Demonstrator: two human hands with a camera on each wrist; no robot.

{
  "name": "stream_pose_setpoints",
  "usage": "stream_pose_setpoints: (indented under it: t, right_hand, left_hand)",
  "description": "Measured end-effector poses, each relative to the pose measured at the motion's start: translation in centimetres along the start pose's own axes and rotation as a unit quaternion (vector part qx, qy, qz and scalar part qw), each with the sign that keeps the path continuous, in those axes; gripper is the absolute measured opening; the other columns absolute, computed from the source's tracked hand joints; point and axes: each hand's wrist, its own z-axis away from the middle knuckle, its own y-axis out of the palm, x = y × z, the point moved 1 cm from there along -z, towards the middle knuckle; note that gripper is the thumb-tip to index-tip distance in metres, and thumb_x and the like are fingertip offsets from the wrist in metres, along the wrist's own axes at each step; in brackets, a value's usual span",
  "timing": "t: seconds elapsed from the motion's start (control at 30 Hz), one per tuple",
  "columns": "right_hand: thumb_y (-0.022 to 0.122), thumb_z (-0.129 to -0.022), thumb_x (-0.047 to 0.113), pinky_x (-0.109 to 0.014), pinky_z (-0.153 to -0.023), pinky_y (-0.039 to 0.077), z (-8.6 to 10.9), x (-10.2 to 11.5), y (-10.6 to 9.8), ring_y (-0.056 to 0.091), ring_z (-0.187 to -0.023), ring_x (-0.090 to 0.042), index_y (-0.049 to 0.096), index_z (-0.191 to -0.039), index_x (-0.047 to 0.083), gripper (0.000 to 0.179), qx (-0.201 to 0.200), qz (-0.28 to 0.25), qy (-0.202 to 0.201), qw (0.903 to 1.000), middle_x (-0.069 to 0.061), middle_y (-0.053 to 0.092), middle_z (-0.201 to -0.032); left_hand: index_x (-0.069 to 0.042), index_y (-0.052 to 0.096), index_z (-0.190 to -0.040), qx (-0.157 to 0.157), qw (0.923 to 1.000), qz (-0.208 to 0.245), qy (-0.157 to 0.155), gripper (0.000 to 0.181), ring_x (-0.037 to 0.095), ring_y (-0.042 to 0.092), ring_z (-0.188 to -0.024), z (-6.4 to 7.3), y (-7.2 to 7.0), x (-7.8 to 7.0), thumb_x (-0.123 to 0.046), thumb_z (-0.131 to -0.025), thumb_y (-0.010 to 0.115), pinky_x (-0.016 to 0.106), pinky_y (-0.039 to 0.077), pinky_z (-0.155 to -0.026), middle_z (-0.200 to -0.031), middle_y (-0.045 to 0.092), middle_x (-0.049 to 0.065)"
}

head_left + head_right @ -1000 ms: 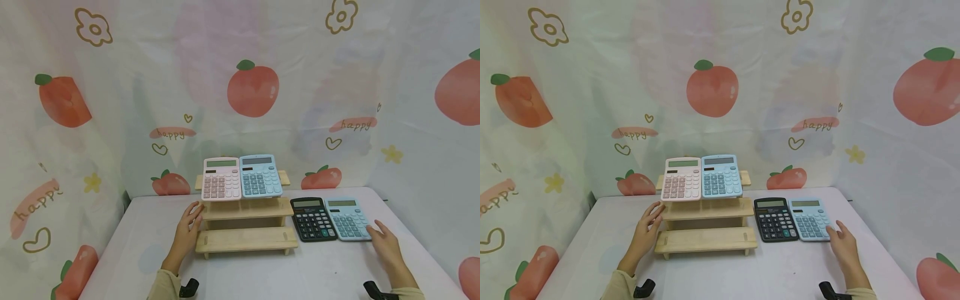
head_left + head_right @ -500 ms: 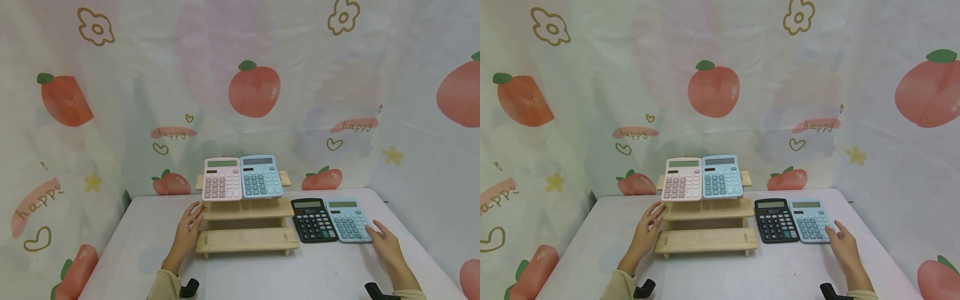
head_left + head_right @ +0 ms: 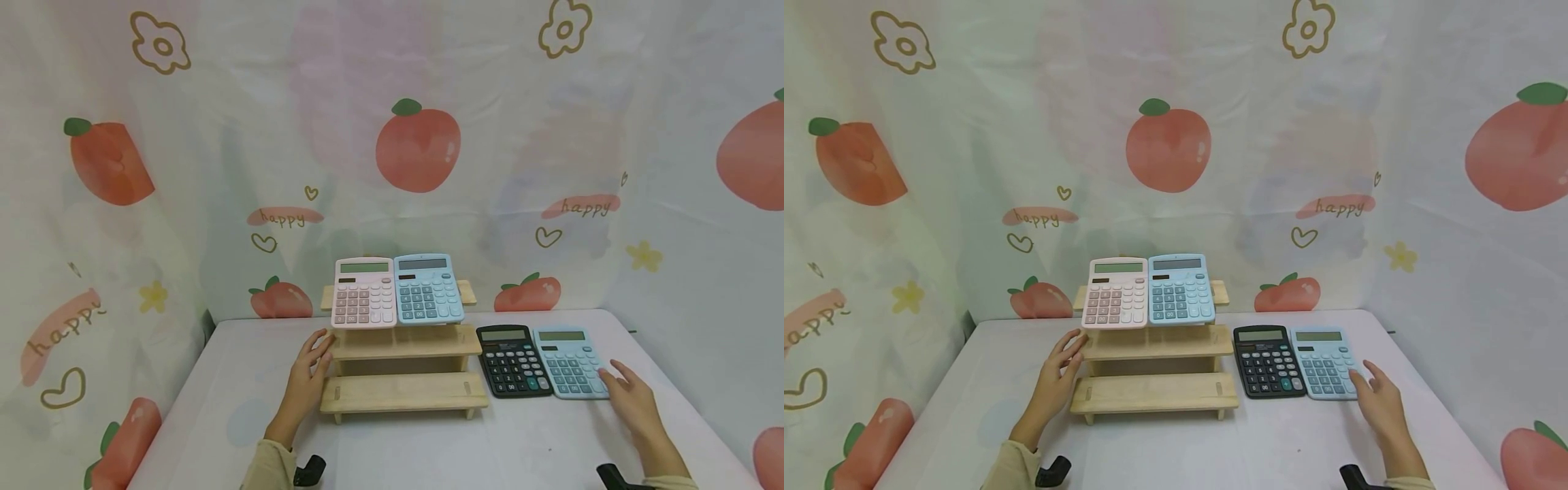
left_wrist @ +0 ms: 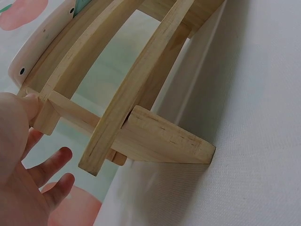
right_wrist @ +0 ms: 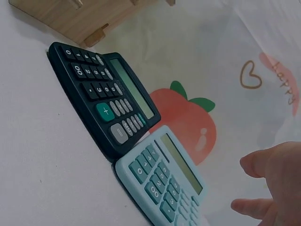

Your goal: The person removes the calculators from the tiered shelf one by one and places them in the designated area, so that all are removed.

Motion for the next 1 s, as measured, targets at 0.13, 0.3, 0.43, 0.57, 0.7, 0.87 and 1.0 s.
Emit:
stream_pose_setpoints:
  t: [0.13, 0.3, 0.43, 0.57, 0.7, 0.87, 1.0]
  right_hand:
    - [0.031, -0.105, 0.057, -0.074, -0.114, 0.019, -1.7, -1.6, 0.2, 0.007, -0.151, -0.056, 0.008, -0.162, 0.004, 0.081, -0.007, 0.002, -0.026, 0.9996, -0.034, 0.002, -0.164]
    - [0.034, -0.104, 0.059, -0.076, -0.114, 0.014, -4.3, -4.0, 0.6, 0.000, -0.152, -0.055, 0.014, -0.162, 0.005, 0.082, -0.018, 0.006, -0.067, 0.9976, -0.031, 0.001, -0.166]
    - [0.036, -0.103, 0.060, -0.076, -0.114, 0.012, -5.4, -4.9, 1.0, 0.001, -0.152, -0.055, 0.017, -0.162, 0.005, 0.082, -0.022, -0.004, -0.097, 0.9950, -0.029, 0.006, -0.166]
    - [0.035, -0.102, 0.062, -0.076, -0.114, 0.013, -5.9, -5.0, 1.4, 0.002, -0.153, -0.054, 0.019, -0.162, 0.007, 0.083, -0.020, -0.005, -0.110, 0.9938, -0.028, 0.008, -0.167]
    - [0.033, -0.104, 0.057, -0.074, -0.116, 0.013, -3.2, -2.4, 1.3, 0.004, -0.153, -0.055, 0.019, -0.161, 0.005, 0.078, -0.009, -0.007, -0.107, 0.9943, -0.031, 0.009, -0.166]
    - [0.033, -0.109, 0.042, -0.072, -0.118, 0.012, 2.7, 3.2, 0.9, 0.005, -0.152, -0.055, 0.019, -0.160, 0.000, 0.068, 0.023, -0.007, -0.104, 0.9943, -0.034, 0.009, -0.165]
    - [0.033, -0.109, 0.042, -0.073, -0.116, 0.016, 3.6, 4.2, 1.1, 0.008, -0.151, -0.056, 0.019, -0.160, 0.000, 0.067, 0.036, 0.005, -0.118, 0.9923, -0.034, 0.010, -0.164]
  left_hand:
    - [-0.001, 0.058, -0.140, -0.001, 1.0000, 0.002, 0.001, 0.040, 0.043, 0.044, -0.143, 0.0, 0.0, 0.0, -0.019, -0.106, 0.053, 0.066, 0.046, -0.099, -0.156, 0.045, 0.017]
    - [-0.001, 0.059, -0.140, -0.001, 1.0000, 0.002, 0.000, 0.040, 0.043, 0.045, -0.143, 0.1, 0.0, -0.1, -0.020, -0.106, 0.053, 0.066, 0.045, -0.100, -0.156, 0.045, 0.017]
    - [-0.001, 0.058, -0.141, -0.001, 1.0000, 0.003, -0.002, 0.040, 0.042, 0.044, -0.143, 0.1, 0.0, -0.1, -0.020, -0.106, 0.052, 0.066, 0.045, -0.100, -0.156, 0.045, 0.016]
    - [-0.001, 0.058, -0.141, 0.000, 1.0000, 0.005, -0.004, 0.040, 0.042, 0.043, -0.144, 0.0, 0.0, -0.1, -0.020, -0.106, 0.052, 0.066, 0.045, -0.101, -0.156, 0.045, 0.016]
    - [-0.001, 0.058, -0.141, 0.002, 1.0000, 0.007, -0.006, 0.040, 0.042, 0.043, -0.144, 0.0, 0.0, -0.1, -0.020, -0.106, 0.052, 0.066, 0.045, -0.100, -0.156, 0.044, 0.016]
    - [-0.001, 0.058, -0.141, 0.002, 1.0000, 0.007, -0.006, 0.040, 0.042, 0.044, -0.144, 0.0, 0.0, -0.1, -0.020, -0.106, 0.052, 0.066, 0.045, -0.101, -0.156, 0.045, 0.016]
    - [0.000, 0.058, -0.140, -0.001, 1.0000, 0.009, -0.003, 0.039, 0.042, 0.044, -0.143, 0.0, -0.1, -0.3, -0.018, -0.106, 0.053, 0.066, 0.046, -0.100, -0.156, 0.045, 0.018]
